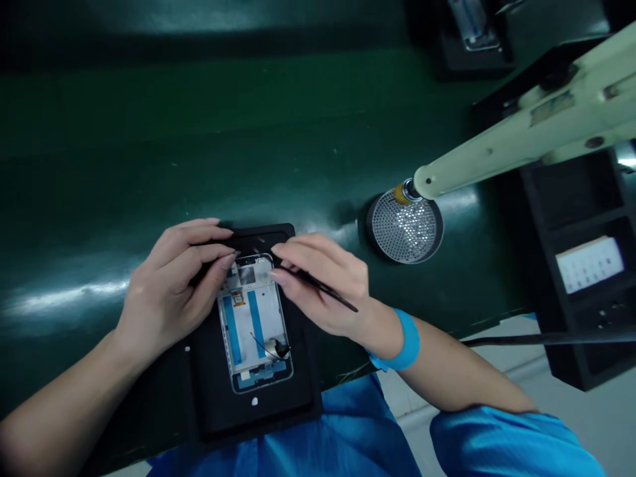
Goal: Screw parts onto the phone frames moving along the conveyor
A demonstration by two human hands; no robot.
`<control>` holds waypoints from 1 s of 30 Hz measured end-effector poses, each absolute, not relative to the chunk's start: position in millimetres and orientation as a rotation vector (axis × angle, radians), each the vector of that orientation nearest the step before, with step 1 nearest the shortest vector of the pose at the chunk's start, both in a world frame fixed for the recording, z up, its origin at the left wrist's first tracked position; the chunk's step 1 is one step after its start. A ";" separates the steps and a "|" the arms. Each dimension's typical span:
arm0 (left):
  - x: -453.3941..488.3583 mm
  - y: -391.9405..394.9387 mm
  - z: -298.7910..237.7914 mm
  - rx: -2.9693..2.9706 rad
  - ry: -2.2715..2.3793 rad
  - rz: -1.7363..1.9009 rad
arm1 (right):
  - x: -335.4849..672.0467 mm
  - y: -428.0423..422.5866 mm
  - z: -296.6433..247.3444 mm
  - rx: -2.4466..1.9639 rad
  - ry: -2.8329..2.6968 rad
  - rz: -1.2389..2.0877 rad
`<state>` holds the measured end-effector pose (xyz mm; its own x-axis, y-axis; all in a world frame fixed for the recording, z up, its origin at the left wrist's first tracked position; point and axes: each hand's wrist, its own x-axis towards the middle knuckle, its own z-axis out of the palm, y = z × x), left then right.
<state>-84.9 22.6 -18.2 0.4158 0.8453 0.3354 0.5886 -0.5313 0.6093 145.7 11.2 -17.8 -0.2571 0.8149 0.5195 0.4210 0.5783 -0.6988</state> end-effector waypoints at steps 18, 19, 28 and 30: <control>-70.3 3.4 7.0 1.192 1.042 0.750 | 154.9 5.3 7.7 -0.999 -1.920 0.644; -69.9 2.3 6.7 1.146 1.005 0.726 | 150.0 4.6 10.1 -0.931 -1.911 0.714; -68.6 -1.4 7.5 0.988 0.823 0.604 | 140.3 10.2 6.4 -0.771 -1.902 0.954; -67.5 -1.6 9.2 1.037 0.845 0.615 | 139.1 9.7 8.5 -0.811 -1.884 0.993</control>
